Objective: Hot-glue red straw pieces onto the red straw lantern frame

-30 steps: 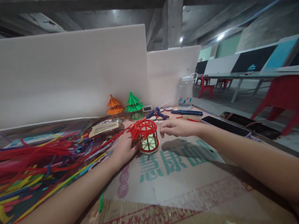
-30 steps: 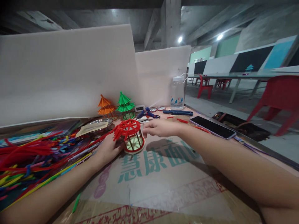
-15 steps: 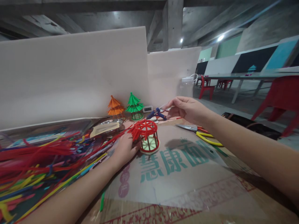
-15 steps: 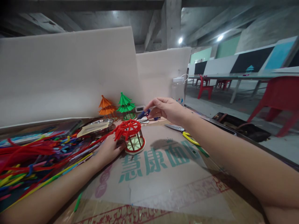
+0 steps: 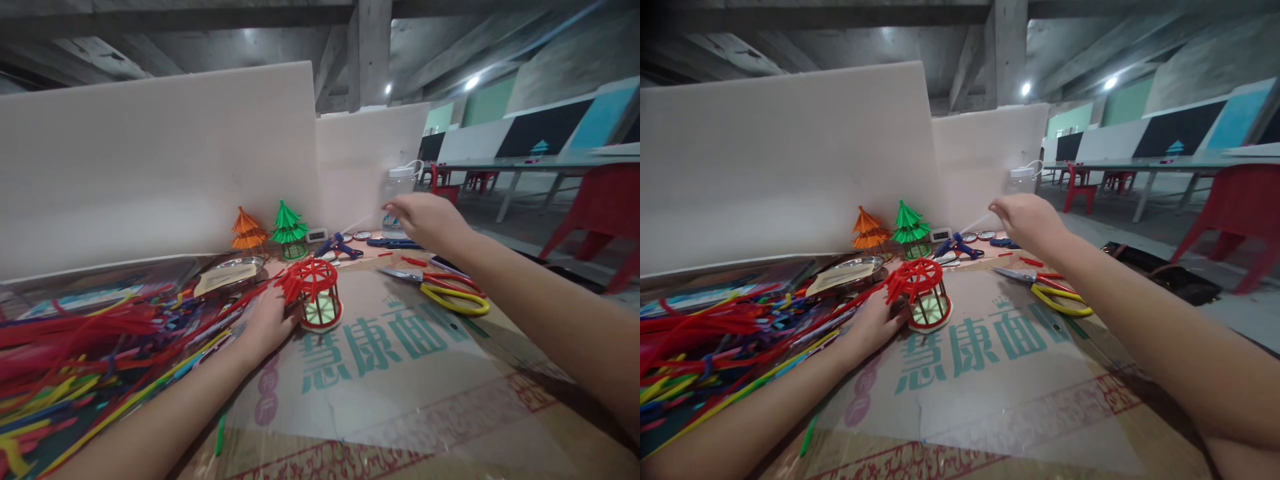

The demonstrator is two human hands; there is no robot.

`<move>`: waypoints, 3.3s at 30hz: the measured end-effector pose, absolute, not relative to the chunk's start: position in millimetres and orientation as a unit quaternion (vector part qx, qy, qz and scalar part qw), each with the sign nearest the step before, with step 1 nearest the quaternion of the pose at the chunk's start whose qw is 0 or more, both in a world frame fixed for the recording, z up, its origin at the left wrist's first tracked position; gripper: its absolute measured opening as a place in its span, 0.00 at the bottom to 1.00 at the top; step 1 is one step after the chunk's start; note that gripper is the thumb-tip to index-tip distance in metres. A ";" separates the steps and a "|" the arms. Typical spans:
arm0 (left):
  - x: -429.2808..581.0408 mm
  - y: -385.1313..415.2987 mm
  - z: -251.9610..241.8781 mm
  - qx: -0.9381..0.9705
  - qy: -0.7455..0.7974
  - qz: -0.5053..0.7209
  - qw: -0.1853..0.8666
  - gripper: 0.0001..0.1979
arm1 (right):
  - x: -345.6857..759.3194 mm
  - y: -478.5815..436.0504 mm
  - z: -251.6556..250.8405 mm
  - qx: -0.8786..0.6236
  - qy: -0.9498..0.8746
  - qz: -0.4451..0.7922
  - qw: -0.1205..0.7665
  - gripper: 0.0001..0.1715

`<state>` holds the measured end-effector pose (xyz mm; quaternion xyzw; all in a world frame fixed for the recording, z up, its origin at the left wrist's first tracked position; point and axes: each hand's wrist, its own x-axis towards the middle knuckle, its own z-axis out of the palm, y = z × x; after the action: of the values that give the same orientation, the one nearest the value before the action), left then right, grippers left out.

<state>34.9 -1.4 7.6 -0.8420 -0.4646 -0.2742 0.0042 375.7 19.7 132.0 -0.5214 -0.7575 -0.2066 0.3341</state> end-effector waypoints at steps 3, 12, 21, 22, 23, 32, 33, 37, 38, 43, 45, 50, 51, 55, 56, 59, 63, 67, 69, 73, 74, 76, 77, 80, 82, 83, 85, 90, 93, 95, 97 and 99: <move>34.3 -0.8 6.8 -0.845 -0.453 -0.286 -0.006 0.13 | 386.0 24.8 134.9 -0.598 -0.727 -0.137 0.306 0.20; 28.6 -1.1 2.7 -0.839 -0.455 -0.290 -0.070 0.07 | 374.7 26.0 129.7 -0.532 -0.735 0.200 0.370 0.30; 24.6 3.7 0.5 -0.828 -0.421 -0.331 -0.164 0.10 | 348.6 20.3 103.7 -0.476 -0.742 0.350 0.318 0.15; 24.4 3.7 -0.4 -0.827 -0.417 -0.338 -0.168 0.10 | 344.5 20.0 97.8 -0.472 -0.742 0.359 0.314 0.15; 24.2 3.4 -1.2 -0.825 -0.416 -0.342 -0.170 0.11 | 340.4 20.2 90.9 -0.467 -0.738 0.371 0.316 0.16; 23.7 -2.0 -4.7 -0.816 -0.448 -0.332 -0.155 0.12 | 319.0 17.0 22.3 -0.483 -0.607 0.488 0.402 0.25; 23.7 -1.7 -4.9 -0.816 -0.449 -0.331 -0.152 0.12 | 318.9 15.3 19.9 -0.480 -0.604 0.498 0.396 0.25; 23.0 1.1 -6.5 -0.816 -0.465 -0.316 -0.137 0.12 | 321.0 13.1 18.4 -0.466 -0.607 0.524 0.374 0.26; 23.0 1.5 -6.8 -0.814 -0.470 -0.314 -0.131 0.12 | 321.7 13.8 18.4 -0.465 -0.606 0.527 0.372 0.27; 25.6 -1.9 -5.1 -0.823 -0.444 -0.326 -0.137 0.09 | 323.4 19.3 13.8 -0.469 -0.600 0.525 0.380 0.27; 26.9 -4.4 -4.1 -0.822 -0.430 -0.347 -0.139 0.08 | 323.1 21.0 10.6 -0.471 -0.600 0.517 0.388 0.26; 27.3 -9.1 -5.2 -0.813 -0.395 -0.388 -0.180 0.13 | 319.9 20.9 8.3 -0.488 -0.592 0.491 0.413 0.22; 26.8 -9.1 -6.0 -0.812 -0.395 -0.390 -0.184 0.15 | 319.1 20.3 9.3 -0.494 -0.589 0.486 0.415 0.21; 25.9 -6.0 -8.9 -0.812 -0.414 -0.379 -0.162 0.10 | 317.3 18.1 15.0 -0.519 -0.582 0.467 0.416 0.18; 26.1 -5.2 -9.2 -0.813 -0.419 -0.373 -0.156 0.09 | 317.3 18.0 15.8 -0.523 -0.582 0.463 0.417 0.18; 26.0 -3.8 -9.8 -0.814 -0.429 -0.364 -0.144 0.08 | 317.7 19.8 14.7 -0.527 -0.581 0.460 0.417 0.18; 23.5 -1.1 -13.9 -0.811 -0.436 -0.369 -0.125 0.10 | 318.5 25.7 6.6 -0.517 -0.584 0.469 0.415 0.15; 22.8 2.2 -19.2 -0.809 -0.436 -0.380 -0.105 0.12 | 320.4 32.5 -2.6 -0.503 -0.589 0.477 0.415 0.14; 23.5 2.0 -19.0 -0.811 -0.430 -0.386 -0.090 0.14 | 321.9 34.7 -5.7 -0.497 -0.591 0.480 0.417 0.14; 23.6 -1.8 -12.6 -0.822 -0.424 -0.378 -0.049 0.13 | 323.5 36.6 -5.8 -0.485 -0.595 0.483 0.420 0.15; 23.2 -2.9 -10.6 -0.824 -0.421 -0.378 -0.034 0.13 | 323.4 36.6 -4.7 -0.482 -0.595 0.485 0.422 0.15; 21.8 -4.8 -7.1 -0.826 -0.418 -0.377 -0.011 0.14 | 322.5 35.8 -1.8 -0.474 -0.594 0.491 0.426 0.14; 21.0 -5.5 -5.7 -0.827 -0.419 -0.375 -0.004 0.15 | 321.8 35.0 -0.2 -0.471 -0.592 0.495 0.428 0.14; 18.4 -6.2 -3.9 -0.829 -0.423 -0.367 -0.004 0.16 | 319.0 31.8 3.4 -0.463 -0.588 0.504 0.431 0.11; 17.2 -5.5 -4.4 -0.830 -0.429 -0.358 -0.010 0.17 | 317.8 30.2 4.0 -0.465 -0.591 0.501 0.429 0.09; 16.8 -5.1 -4.9 -0.829 -0.434 -0.354 -0.011 0.17 | 317.6 29.7 3.6 -0.469 -0.594 0.496 0.427 0.08; 16.9 -4.5 -5.3 -0.825 -0.444 -0.350 -0.013 0.18 | 318.2 29.0 2.2 -0.480 -0.604 0.477 0.420 0.10; 18.4 -4.1 -3.5 -0.827 -0.445 -0.343 -0.029 0.19 | 321.8 24.1 4.4 -0.504 -0.665 0.377 0.403 0.16; 18.5 -2.5 -4.7 -0.823 -0.448 -0.348 -0.035 0.19 | 321.8 17.9 11.9 -0.481 -0.725 0.297 0.393 0.12; 18.3 -0.7 -6.9 -0.810 -0.458 -0.364 -0.041 0.21 | 320.9 14.7 15.4 -0.462 -0.761 0.251 0.380 0.07; 18.1 1.0 -9.0 -0.790 -0.478 -0.379 -0.054 0.25 | 320.1 13.3 15.7 -0.459 -0.782 0.216 0.362 0.07; 18.1 2.1 -10.2 -0.778 -0.493 -0.384 -0.070 0.27 | 320.0 13.3 13.2 -0.466 -0.793 0.192 0.341 0.09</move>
<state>18.1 2.1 -10.2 -0.7777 -0.4928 -0.3839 -0.0701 320.0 13.3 13.2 -0.4661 -0.7934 0.1920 0.3413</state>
